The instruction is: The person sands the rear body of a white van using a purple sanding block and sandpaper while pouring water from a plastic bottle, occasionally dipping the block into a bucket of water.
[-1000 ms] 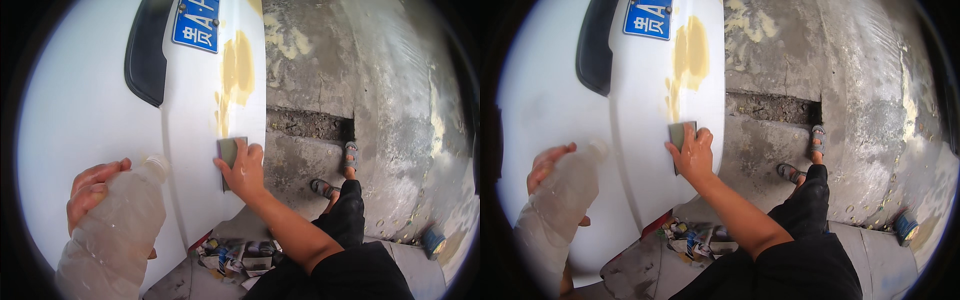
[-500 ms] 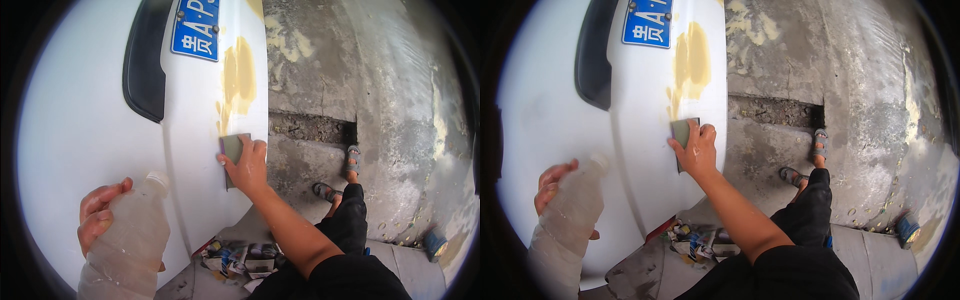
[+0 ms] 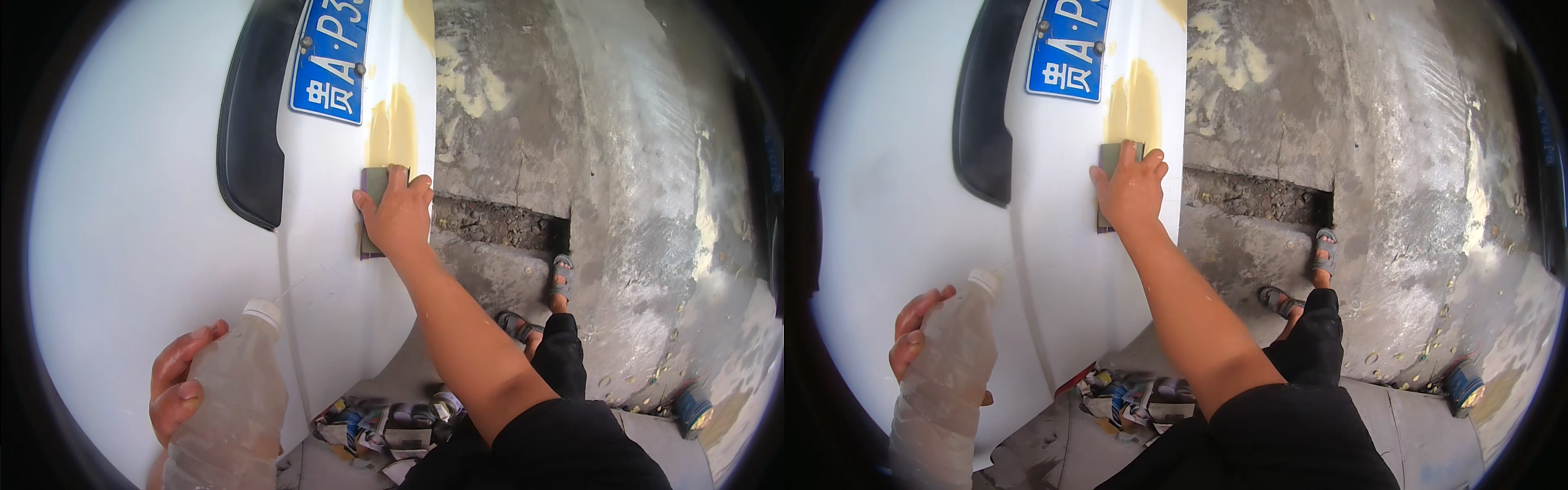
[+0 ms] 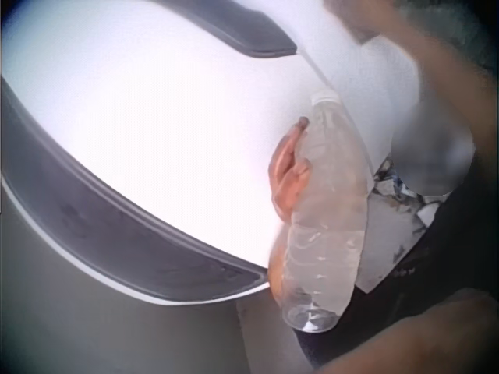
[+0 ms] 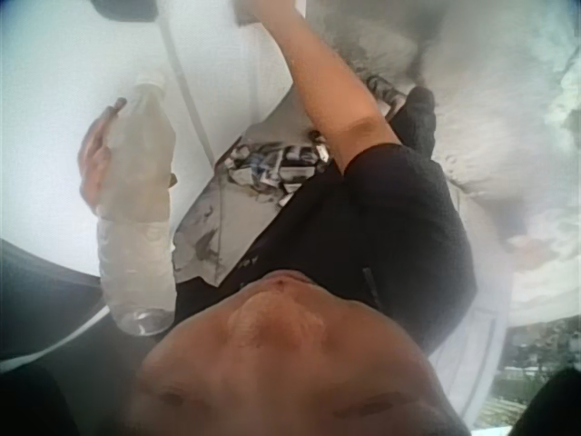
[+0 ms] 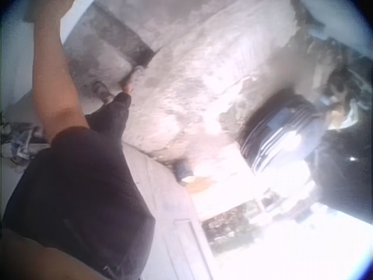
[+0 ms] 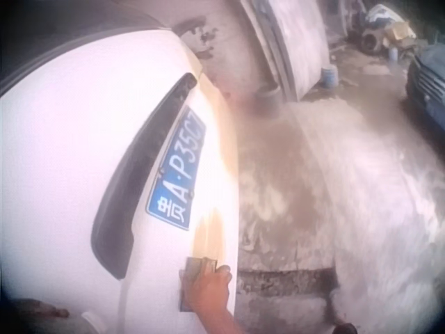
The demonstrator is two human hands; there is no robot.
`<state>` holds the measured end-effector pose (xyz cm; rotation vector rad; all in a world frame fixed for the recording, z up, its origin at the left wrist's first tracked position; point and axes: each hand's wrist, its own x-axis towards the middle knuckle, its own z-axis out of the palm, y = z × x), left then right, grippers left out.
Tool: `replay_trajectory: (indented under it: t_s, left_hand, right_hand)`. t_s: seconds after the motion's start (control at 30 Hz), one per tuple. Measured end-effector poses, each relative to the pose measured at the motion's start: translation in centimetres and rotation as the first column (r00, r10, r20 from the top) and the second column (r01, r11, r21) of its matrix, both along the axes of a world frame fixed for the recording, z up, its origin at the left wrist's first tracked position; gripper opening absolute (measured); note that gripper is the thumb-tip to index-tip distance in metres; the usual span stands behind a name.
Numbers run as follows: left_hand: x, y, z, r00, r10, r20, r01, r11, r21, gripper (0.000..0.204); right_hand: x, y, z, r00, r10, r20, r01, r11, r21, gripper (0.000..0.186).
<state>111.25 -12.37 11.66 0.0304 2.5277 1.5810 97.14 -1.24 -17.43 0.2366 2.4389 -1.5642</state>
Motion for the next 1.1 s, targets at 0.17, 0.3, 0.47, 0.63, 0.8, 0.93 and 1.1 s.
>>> replay_trajectory:
  t_s: [0.17, 0.3, 0.47, 0.63, 0.8, 0.93, 1.1]
  left_hand:
    - [0.5, 1.0, 0.7, 0.993, 0.118, 0.018, -0.12, 0.985, 0.122, 0.056]
    - [-0.1, 1.6, 0.5, 0.989, 0.144, 0.033, -0.147, 0.972, 0.185, 0.048]
    - [-0.8, 2.2, 0.5, 0.983, 0.162, 0.084, -0.176, 0.961, 0.215, 0.053]
    - [0.9, -0.4, 1.6, 0.96, 0.177, 0.215, -0.151, 0.98, -0.132, 0.085]
    - [1.1, 0.2, 1.8, 0.939, 0.261, 0.224, -0.229, 0.961, -0.157, 0.086]
    - [0.2, 0.7, 1.4, 0.955, 0.225, 0.194, -0.216, 0.974, -0.067, 0.061]
    - [0.4, 1.3, 1.2, 0.95, 0.287, 0.12, -0.293, 0.956, 0.031, 0.041]
  right_hand:
    - [3.7, -0.6, 1.2, 0.998, 0.065, 0.015, -0.065, 0.997, -0.037, 0.067]
    - [1.6, -0.2, 0.0, 0.999, 0.045, -0.029, -0.046, 0.999, -0.027, 0.064]
    - [-6.9, 0.4, -0.4, 0.997, 0.036, -0.062, -0.034, 0.999, 0.019, 0.067]
    - [-3.4, -0.6, 0.3, 0.998, 0.039, -0.05, -0.035, 0.995, 0.089, 0.067]
    - [-1.6, -0.3, -0.7, 0.992, 0.032, -0.122, -0.033, 0.999, -0.01, 0.065]
    - [-7.9, 0.7, -1.4, 0.977, 0.009, -0.213, 0.001, 0.999, 0.046, 0.064]
    - [-0.8, -0.6, -0.3, 0.99, 0.066, -0.122, -0.057, 0.996, 0.075, 0.067]
